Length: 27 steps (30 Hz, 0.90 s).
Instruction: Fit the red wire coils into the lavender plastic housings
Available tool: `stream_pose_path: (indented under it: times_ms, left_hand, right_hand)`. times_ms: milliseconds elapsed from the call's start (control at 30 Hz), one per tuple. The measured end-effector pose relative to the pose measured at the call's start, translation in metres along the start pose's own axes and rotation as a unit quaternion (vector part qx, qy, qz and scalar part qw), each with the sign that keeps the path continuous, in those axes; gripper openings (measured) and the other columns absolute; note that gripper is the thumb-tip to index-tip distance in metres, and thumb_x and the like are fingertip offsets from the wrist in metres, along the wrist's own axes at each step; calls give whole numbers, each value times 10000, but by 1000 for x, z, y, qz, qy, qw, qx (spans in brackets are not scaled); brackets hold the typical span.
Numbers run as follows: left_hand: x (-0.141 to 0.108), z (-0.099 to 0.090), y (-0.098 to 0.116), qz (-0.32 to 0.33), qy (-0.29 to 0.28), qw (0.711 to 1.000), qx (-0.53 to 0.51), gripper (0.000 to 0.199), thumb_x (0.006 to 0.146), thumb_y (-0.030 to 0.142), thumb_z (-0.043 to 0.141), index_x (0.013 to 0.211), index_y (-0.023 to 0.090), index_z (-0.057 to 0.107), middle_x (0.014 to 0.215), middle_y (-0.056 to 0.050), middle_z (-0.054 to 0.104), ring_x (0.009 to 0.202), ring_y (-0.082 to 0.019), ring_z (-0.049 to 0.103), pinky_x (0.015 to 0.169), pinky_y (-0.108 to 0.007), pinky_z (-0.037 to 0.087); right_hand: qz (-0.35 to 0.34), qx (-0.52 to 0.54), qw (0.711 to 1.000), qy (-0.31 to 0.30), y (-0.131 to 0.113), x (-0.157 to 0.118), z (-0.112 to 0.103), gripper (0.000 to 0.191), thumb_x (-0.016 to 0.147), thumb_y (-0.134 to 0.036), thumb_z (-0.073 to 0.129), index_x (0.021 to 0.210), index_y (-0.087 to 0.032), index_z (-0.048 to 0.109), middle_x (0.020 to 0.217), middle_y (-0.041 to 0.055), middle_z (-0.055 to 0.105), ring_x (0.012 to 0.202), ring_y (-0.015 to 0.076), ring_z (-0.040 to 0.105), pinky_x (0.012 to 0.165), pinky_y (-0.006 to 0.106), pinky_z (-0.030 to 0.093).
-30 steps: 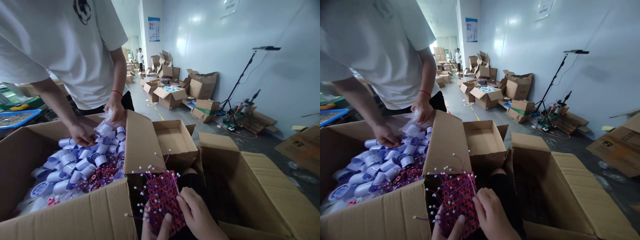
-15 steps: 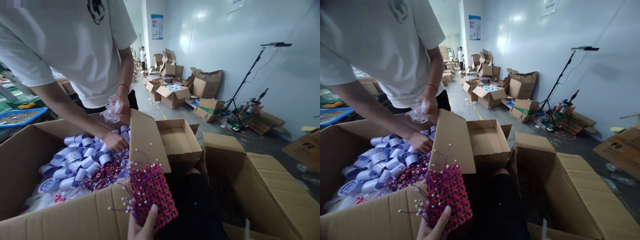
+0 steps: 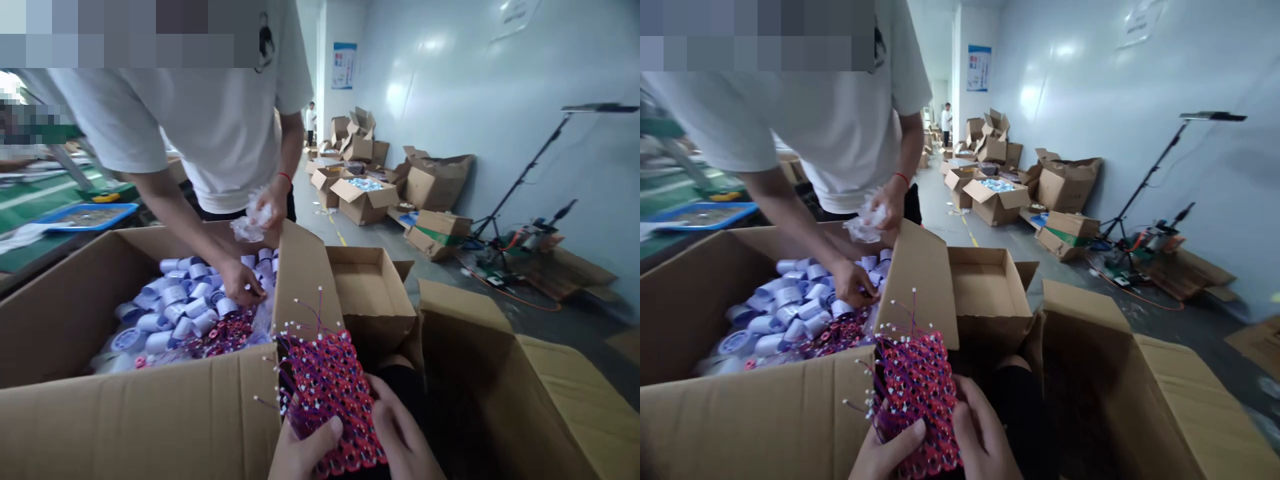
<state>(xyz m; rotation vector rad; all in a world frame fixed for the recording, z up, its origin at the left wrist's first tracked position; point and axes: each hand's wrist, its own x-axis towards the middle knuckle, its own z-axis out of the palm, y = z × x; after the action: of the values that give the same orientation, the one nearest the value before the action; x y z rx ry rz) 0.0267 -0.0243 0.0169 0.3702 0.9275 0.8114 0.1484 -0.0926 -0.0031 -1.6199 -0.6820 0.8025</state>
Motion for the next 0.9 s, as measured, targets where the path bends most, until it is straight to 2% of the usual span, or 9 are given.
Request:
stream_pose_path:
  times_ms: [67,133,200,333,467,567,700,800,900]
  left_hand:
    - [-2,-12,11,34,35,999,2,829,392,285,914,1153,147,615,851,-131,751,923,-370,683,887,-481,512]
    - [-6,-24,23,70,63,996,-5,850,381,301,917,1161,148,614,812,-125,751,881,-378,690,880,-507,510]
    - [-12,-33,33,93,67,993,-21,833,362,295,918,1132,154,636,792,-125,749,848,-388,693,866,-532,509]
    - [-22,-35,52,145,59,987,22,573,388,290,909,912,150,728,792,-138,746,828,-387,692,847,-535,511]
    - [-22,-26,63,257,114,955,95,342,449,362,884,683,161,737,704,-101,737,818,-342,691,842,-451,535]
    - [-18,-21,62,302,145,936,105,329,502,402,854,705,168,745,744,-97,743,788,-320,691,779,-404,561]
    - [-14,-23,56,322,174,922,126,226,519,364,849,639,216,730,723,-88,738,876,-332,676,768,-356,566]
    - [-11,-23,56,329,174,921,118,227,537,376,833,648,209,727,709,-85,735,894,-339,673,752,-355,571]
    - [-10,-20,60,352,166,914,118,279,565,394,805,711,167,734,728,-79,739,817,-315,689,743,-364,575]
  right_hand:
    - [3,4,992,-123,-28,15,20,599,762,-681,540,1168,-252,639,1252,87,637,1200,285,545,1024,402,434]
    - [-11,5,963,-271,-45,26,32,606,787,-663,524,1215,-244,609,1247,90,635,1190,278,554,1015,402,442]
    - [-23,7,937,-349,-47,34,40,597,825,-637,490,1265,-241,572,1274,90,617,1201,268,548,1022,402,436]
    - [-8,-14,947,-321,-29,40,59,564,816,-602,537,1252,-248,590,1305,85,602,1238,275,519,1038,419,418]
    - [-104,-11,950,-293,-23,39,82,458,822,-558,552,1111,-221,663,1091,106,710,1030,276,650,895,388,526]
    - [-204,-28,950,-233,-29,36,94,338,883,-474,490,1009,-209,659,920,99,735,843,243,691,748,309,556]
    - [-323,-71,926,-184,-39,32,101,223,922,-342,438,885,-221,621,755,60,717,622,184,672,578,222,523]
    - [-359,-82,913,-173,-46,35,101,224,925,-317,426,862,-217,616,726,58,718,577,174,667,548,212,521]
    - [-348,-97,908,-212,-48,41,100,259,914,-348,452,867,-201,660,780,82,742,665,203,707,581,225,546]
